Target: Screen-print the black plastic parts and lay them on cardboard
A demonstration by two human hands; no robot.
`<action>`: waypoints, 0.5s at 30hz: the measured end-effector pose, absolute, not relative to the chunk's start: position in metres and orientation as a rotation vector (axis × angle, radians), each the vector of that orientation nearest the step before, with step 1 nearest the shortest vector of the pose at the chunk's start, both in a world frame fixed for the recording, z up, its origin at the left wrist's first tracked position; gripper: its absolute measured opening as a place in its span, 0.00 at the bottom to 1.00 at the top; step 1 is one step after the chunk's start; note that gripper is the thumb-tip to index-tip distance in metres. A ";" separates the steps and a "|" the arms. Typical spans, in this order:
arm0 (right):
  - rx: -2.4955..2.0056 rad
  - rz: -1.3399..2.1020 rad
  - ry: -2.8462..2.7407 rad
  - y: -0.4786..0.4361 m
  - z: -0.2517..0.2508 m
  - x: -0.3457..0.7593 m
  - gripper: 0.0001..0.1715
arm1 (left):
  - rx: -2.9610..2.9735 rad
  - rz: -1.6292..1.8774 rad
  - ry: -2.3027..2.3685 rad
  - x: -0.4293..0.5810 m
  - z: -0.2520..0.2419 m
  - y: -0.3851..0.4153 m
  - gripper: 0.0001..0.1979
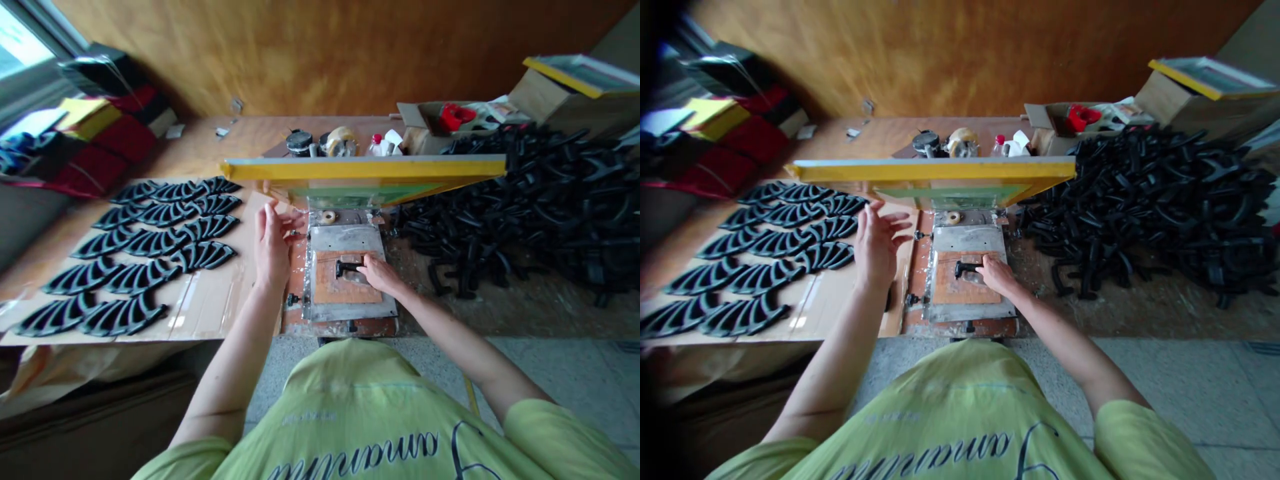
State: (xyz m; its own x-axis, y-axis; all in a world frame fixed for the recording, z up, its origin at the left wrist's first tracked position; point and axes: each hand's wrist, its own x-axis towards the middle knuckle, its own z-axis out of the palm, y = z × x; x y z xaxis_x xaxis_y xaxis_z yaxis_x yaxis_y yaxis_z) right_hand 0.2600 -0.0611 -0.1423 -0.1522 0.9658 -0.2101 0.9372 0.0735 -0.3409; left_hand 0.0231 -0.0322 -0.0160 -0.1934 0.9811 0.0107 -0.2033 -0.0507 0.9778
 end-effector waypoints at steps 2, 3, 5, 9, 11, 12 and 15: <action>-2.038 0.648 -2.113 -0.070 -0.134 0.249 0.11 | 0.872 1.199 1.224 0.037 -0.047 -0.066 0.26; -2.009 0.617 -2.070 -0.078 -0.131 0.242 0.11 | 0.821 0.950 1.217 0.045 -0.064 -0.084 0.27; -1.823 0.541 -2.114 -0.095 -0.129 0.225 0.10 | 0.648 0.758 1.177 0.058 -0.093 -0.116 0.28; -1.239 0.560 -2.440 -0.108 -0.134 0.230 0.09 | 0.427 0.858 1.206 0.045 -0.125 -0.134 0.20; -1.301 0.539 -2.465 -0.103 -0.138 0.271 0.14 | 0.484 0.922 1.357 0.011 -0.135 -0.123 0.18; -1.438 0.510 -2.447 -0.100 -0.140 0.299 0.16 | 0.552 0.942 1.460 -0.011 -0.140 -0.116 0.19; -1.925 0.451 -2.366 -0.096 -0.155 0.395 0.21 | 0.846 0.839 1.844 -0.080 -0.156 -0.104 0.22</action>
